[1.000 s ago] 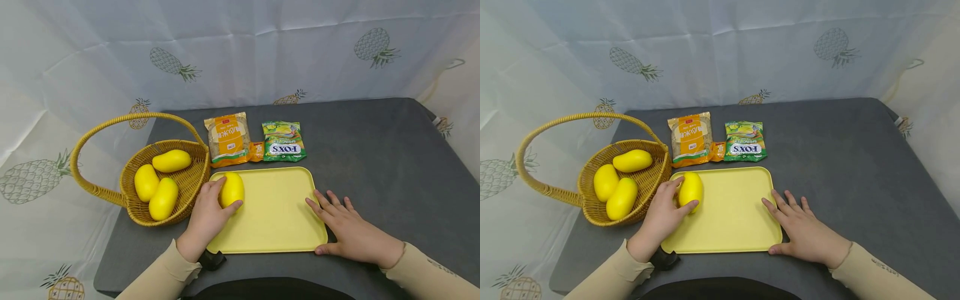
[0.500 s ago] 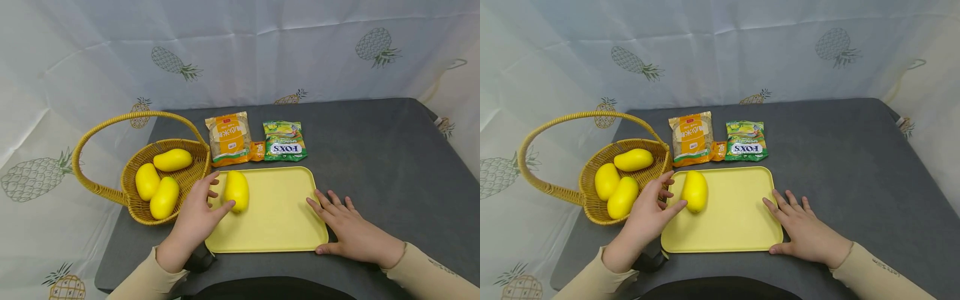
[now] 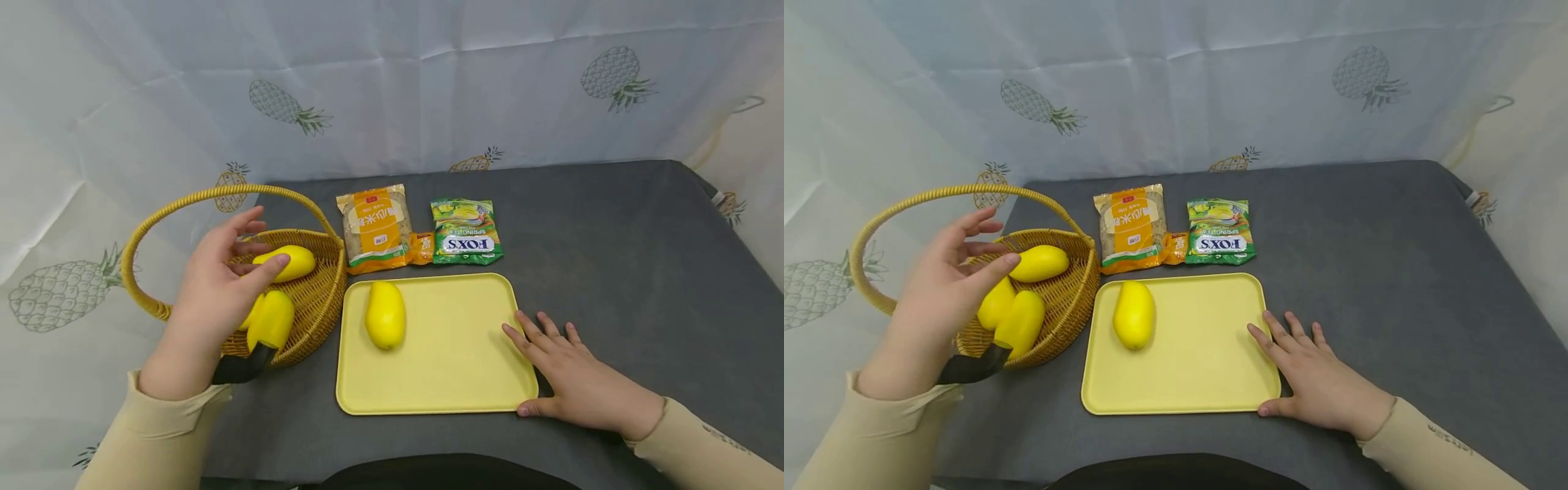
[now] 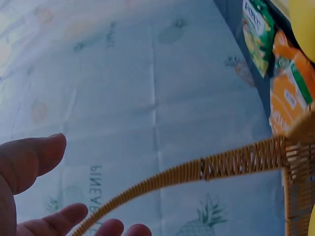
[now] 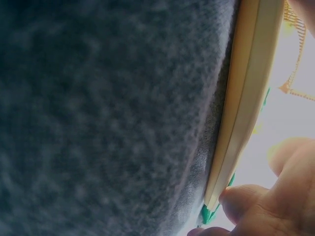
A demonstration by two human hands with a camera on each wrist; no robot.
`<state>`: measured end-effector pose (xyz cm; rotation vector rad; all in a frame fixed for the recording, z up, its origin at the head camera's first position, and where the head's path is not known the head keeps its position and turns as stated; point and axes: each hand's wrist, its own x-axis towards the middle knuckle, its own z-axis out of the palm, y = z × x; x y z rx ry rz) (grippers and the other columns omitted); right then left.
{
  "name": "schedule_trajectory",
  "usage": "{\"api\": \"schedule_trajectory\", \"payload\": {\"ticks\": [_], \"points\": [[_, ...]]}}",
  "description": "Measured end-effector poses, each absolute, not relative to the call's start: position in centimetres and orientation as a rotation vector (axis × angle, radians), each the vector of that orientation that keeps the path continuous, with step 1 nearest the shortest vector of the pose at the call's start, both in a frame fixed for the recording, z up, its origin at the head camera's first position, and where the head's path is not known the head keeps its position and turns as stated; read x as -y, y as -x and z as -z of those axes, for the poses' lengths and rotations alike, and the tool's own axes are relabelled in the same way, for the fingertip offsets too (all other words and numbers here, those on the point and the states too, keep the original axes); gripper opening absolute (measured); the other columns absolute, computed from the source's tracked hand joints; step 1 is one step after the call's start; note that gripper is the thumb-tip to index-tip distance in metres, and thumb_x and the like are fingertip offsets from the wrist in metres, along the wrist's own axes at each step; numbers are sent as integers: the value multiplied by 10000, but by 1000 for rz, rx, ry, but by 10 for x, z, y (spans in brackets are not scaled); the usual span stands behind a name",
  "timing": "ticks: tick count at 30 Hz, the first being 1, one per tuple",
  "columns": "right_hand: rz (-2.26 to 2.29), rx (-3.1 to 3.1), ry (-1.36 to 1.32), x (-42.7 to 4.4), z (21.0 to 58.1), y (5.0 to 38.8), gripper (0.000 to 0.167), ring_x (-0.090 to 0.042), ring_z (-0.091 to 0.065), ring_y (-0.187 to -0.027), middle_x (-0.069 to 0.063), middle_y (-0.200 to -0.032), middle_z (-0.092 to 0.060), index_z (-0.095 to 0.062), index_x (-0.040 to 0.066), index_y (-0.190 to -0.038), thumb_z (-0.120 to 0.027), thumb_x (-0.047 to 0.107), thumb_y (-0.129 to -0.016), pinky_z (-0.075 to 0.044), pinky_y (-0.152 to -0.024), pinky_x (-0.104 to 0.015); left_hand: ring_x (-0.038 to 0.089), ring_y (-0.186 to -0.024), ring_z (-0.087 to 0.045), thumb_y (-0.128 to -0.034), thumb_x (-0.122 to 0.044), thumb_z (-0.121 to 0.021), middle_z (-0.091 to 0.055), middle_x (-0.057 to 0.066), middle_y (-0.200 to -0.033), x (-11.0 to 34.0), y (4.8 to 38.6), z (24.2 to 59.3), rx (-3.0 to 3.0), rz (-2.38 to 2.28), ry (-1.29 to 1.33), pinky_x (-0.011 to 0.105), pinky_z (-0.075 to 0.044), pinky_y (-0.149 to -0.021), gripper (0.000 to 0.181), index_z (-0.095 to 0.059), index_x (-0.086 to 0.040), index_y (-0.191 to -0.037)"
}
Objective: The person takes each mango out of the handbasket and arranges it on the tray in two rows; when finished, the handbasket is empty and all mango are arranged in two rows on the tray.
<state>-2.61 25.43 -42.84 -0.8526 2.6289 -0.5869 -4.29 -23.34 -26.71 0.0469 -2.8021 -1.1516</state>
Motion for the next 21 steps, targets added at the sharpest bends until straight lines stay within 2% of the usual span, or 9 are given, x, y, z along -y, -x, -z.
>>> {"api": "schedule_trajectory", "payload": {"ticks": [3, 6, 11, 21], "points": [[592, -2625, 844, -254, 428, 26, 1195, -616, -173, -1640, -160, -1848, -181, -278, 250, -1771, -796, 781, -833, -176, -1186, -888, 405, -1402, -595, -1085, -328, -735, -462, 122, -1706, 250, 58, 265, 2869, 1128, -76, 633, -512, -1121, 719, -416, -229, -1722], [598, -2621, 837, -253, 428, 27, 1198, -614, -169, -1642, -160, -1848, -180, -279, 249, -1771, -794, 784, -831, -172, -1185, -891, 424, -1464, -544, -1090, -392, -717, -426, 122, -1740, 263, 73, 270, 2941, 1144, -109, 692, -462, -1162, 712, -426, -224, -1718], [598, -2619, 832, -253, 428, 27, 1200, -621, -166, -1640, -161, -1849, -176, -274, 249, -1772, -774, 802, -833, -170, -1184, -893, 420, -1546, -462, -1086, -430, -715, -431, 130, -1733, 280, 99, 288, 3032, 1233, -173, 690, -418, -1208, 727, -415, -243, -1721], [607, -2617, 828, -253, 427, 26, 1198, -620, -163, -1641, -160, -1850, -171, -270, 253, -1774, -766, 807, -834, -171, -1179, -897, 452, -1541, -462, -1051, -229, -782, -520, 213, -1661, 298, 132, 323, 3211, 1093, -13, 658, -440, -1199, 676, -504, -126, -1658]]}}
